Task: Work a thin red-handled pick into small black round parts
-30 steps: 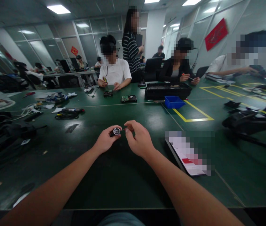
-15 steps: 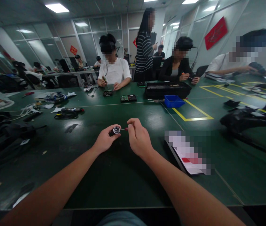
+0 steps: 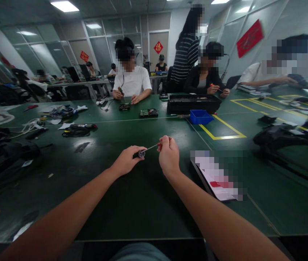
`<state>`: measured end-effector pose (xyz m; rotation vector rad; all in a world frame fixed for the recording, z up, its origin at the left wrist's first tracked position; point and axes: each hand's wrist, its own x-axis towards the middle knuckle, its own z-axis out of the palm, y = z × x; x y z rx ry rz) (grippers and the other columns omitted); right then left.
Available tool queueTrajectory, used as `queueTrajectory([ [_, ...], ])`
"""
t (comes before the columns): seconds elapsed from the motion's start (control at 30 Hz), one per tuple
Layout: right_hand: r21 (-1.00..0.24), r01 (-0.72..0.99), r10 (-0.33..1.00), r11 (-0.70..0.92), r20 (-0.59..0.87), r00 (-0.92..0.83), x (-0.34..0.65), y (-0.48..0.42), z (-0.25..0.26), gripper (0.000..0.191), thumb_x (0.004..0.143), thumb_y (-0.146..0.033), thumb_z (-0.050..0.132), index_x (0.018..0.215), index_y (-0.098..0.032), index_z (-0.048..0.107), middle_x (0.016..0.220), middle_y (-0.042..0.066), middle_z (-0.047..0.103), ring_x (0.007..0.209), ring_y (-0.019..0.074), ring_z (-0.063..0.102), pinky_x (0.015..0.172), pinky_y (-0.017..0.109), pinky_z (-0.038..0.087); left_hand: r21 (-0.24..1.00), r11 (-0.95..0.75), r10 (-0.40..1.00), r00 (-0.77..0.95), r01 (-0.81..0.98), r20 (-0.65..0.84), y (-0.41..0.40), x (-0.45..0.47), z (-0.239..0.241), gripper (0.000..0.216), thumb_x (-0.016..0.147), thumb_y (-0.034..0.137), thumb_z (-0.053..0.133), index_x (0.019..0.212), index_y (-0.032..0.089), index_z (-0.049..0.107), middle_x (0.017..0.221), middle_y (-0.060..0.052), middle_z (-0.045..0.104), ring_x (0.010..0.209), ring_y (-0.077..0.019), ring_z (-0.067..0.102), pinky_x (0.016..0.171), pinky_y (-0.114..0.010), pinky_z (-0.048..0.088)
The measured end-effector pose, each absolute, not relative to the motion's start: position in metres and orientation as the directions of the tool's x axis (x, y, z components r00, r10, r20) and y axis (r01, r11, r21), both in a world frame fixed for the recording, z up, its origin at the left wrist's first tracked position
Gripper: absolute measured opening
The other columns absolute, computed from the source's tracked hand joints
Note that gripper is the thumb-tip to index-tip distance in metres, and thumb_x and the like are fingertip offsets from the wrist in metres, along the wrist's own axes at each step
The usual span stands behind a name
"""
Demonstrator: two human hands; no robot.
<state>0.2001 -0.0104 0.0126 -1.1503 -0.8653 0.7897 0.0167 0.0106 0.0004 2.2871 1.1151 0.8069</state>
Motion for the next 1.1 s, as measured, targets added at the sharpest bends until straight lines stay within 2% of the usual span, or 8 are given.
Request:
queueTrajectory([
  [0.1, -0.934, 0.195, 0.824, 0.299, 0.355, 0.441, 0.202, -0.016, 0.016, 0.029, 0.098, -0.046, 0.047, 0.086, -0.022, 0.06, 0.073, 0.0, 0.062, 0.066, 0.0168, 0.058, 0.065, 0.033, 0.047, 0.642, -0.546, 0.822, 0.49, 0.538, 0.289, 0.01, 0.019, -0.001, 0.034, 0.088, 0.017, 0.068, 0.122, 0.023, 0.067, 0.117, -0.005, 0.069, 0.108, -0.0233, 0.061, 0.099, -0.041, 0.046],
  [0.2, -0.885, 0.32, 0.813, 0.337, 0.445, 0.375, 0.202, -0.021, 0.019, 0.027, 0.1, -0.042, 0.043, 0.09, -0.022, 0.059, 0.075, 0.001, 0.063, 0.069, 0.0176, 0.059, 0.068, 0.034, 0.046, 0.671, -0.536, 0.833, 0.454, 0.513, 0.318, 0.01, 0.019, -0.002, 0.036, 0.087, 0.019, 0.07, 0.123, 0.024, 0.067, 0.116, -0.005, 0.069, 0.109, -0.0237, 0.062, 0.099, -0.041, 0.046],
  [0.43, -0.853, 0.387, 0.834, 0.35, 0.472, 0.285, 0.201, -0.024, 0.021, 0.026, 0.101, -0.041, 0.043, 0.093, -0.022, 0.059, 0.076, 0.002, 0.066, 0.07, 0.0186, 0.062, 0.067, 0.033, 0.046, 0.722, -0.494, 0.86, 0.393, 0.485, 0.324, 0.006, 0.018, -0.002, 0.043, 0.084, 0.019, 0.074, 0.126, 0.024, 0.065, 0.123, -0.006, 0.069, 0.116, -0.025, 0.062, 0.104, -0.042, 0.046],
  [0.6, -0.796, 0.421, 0.813, 0.435, 0.549, 0.196, 0.199, -0.029, 0.024, 0.025, 0.101, -0.041, 0.047, 0.097, -0.022, 0.062, 0.08, 0.003, 0.071, 0.074, 0.0185, 0.067, 0.07, 0.032, 0.049, 0.752, -0.467, 0.879, 0.334, 0.465, 0.34, 0.004, 0.015, -0.001, 0.035, 0.085, 0.02, 0.074, 0.119, 0.021, 0.068, 0.118, -0.006, 0.071, 0.111, -0.0241, 0.065, 0.102, -0.04, 0.048],
  [0.77, -0.725, 0.552, 0.811, 0.412, 0.568, 0.141, 0.2, -0.032, 0.029, 0.028, 0.093, -0.047, 0.061, 0.08, -0.022, 0.064, 0.067, 0.001, 0.068, 0.062, 0.0177, 0.064, 0.063, 0.031, 0.045, 0.753, -0.483, 0.871, 0.337, 0.448, 0.358, 0.005, 0.011, -0.004, 0.035, 0.084, 0.021, 0.075, 0.119, 0.021, 0.068, 0.119, -0.006, 0.071, 0.113, -0.0239, 0.065, 0.104, -0.04, 0.047],
  [0.93, -0.717, 0.48, 0.797, 0.505, 0.601, 0.06, 0.201, -0.031, 0.028, 0.016, 0.097, -0.034, 0.051, 0.103, -0.023, 0.061, 0.085, 0.003, 0.072, 0.078, 0.0197, 0.068, 0.073, 0.033, 0.049, 0.741, -0.48, 0.873, 0.339, 0.47, 0.35, 0.004, 0.011, -0.003, 0.034, 0.085, 0.02, 0.074, 0.119, 0.022, 0.069, 0.12, -0.005, 0.071, 0.115, -0.0242, 0.064, 0.104, -0.04, 0.047],
  [1.1, -0.733, 0.512, 0.834, 0.448, 0.549, 0.056, 0.202, -0.032, 0.028, 0.027, 0.101, -0.039, 0.044, 0.087, -0.024, 0.061, 0.069, -0.001, 0.062, 0.063, 0.0165, 0.06, 0.063, 0.031, 0.043, 0.732, -0.485, 0.869, 0.359, 0.479, 0.34, 0.005, 0.011, -0.005, 0.034, 0.085, 0.021, 0.074, 0.118, 0.024, 0.07, 0.12, -0.005, 0.071, 0.115, -0.0246, 0.064, 0.104, -0.041, 0.047],
])
